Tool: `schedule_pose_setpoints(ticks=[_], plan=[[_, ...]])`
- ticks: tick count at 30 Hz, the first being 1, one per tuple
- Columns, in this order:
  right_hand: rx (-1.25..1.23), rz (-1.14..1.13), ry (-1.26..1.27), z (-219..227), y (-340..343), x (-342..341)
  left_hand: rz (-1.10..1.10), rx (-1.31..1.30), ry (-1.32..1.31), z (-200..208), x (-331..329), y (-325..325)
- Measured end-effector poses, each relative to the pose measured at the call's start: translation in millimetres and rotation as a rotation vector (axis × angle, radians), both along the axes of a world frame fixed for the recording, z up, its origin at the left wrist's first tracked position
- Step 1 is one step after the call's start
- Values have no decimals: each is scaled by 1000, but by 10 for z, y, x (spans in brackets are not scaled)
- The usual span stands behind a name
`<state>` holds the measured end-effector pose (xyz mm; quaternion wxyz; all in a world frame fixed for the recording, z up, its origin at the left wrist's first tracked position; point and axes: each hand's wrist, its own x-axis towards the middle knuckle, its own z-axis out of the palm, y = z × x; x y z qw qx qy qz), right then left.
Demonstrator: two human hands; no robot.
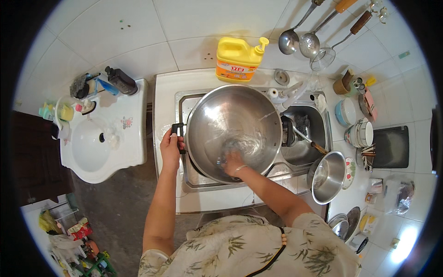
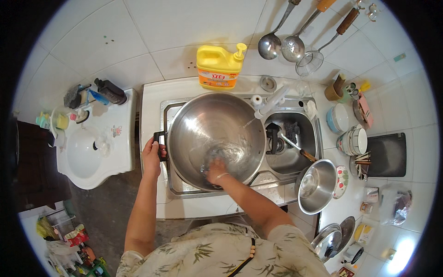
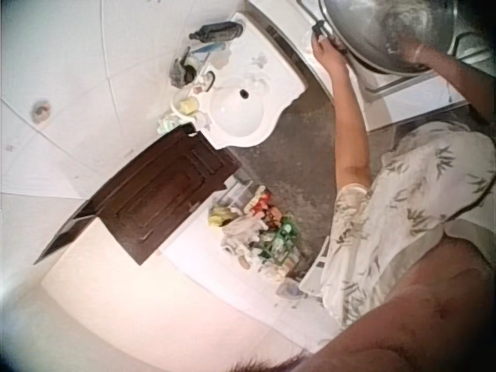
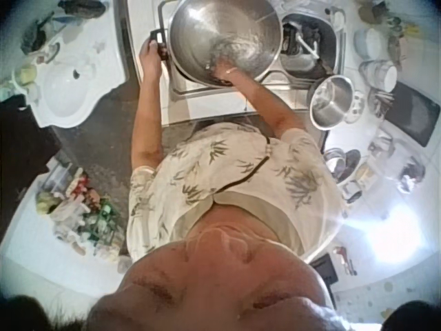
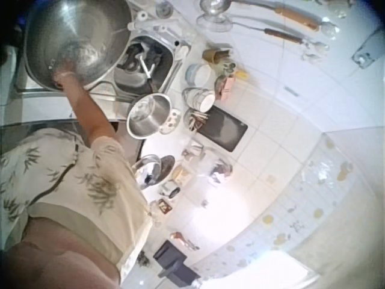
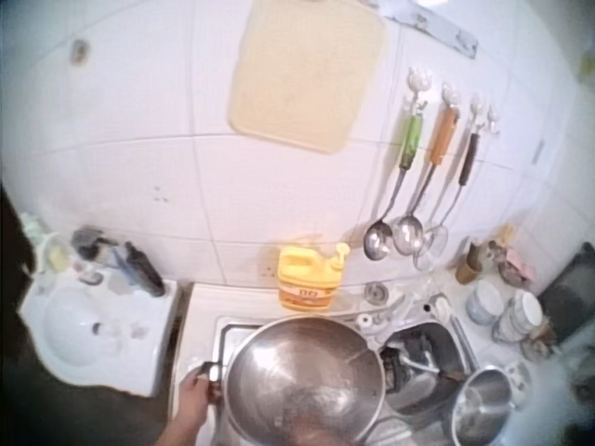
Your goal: The person washes a metal strainer, a large pot, and a pot lid in a kitchen sink using a sponge and running water. They rinse each item thoroughly and place the cleaned pot and lid on the countertop. The person then picks up a wok and a ladle and moves toward the sink.
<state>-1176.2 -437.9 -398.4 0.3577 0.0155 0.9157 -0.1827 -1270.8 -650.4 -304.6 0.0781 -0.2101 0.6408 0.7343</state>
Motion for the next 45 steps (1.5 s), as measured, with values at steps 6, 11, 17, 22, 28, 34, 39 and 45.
schedule_pose_setpoints(ticks=[6,11,17,22,28,34,39,45], plan=[[64,-140,257,-98,379,-954,-17,40,4,17,-5,-28],[118,0,31,59,670,-377,-8,7,-10,35,-11,-2],[-238,186,344,-60,-158,-350,-18,-19,16,-96,-1,-44],[-366,-26,792,-14,-324,-1450,-45,-30,28,15,21,-29],[401,-170,572,15,868,-1015,-78,92,-17,5,15,-94],[387,44,-78,-292,723,13,-44,78,-11,77,6,26],[-211,398,-233,264,-45,-28,11,67,-12,45,30,31],[-871,-225,190,329,-745,-1035,-19,-39,16,-21,51,-26]])
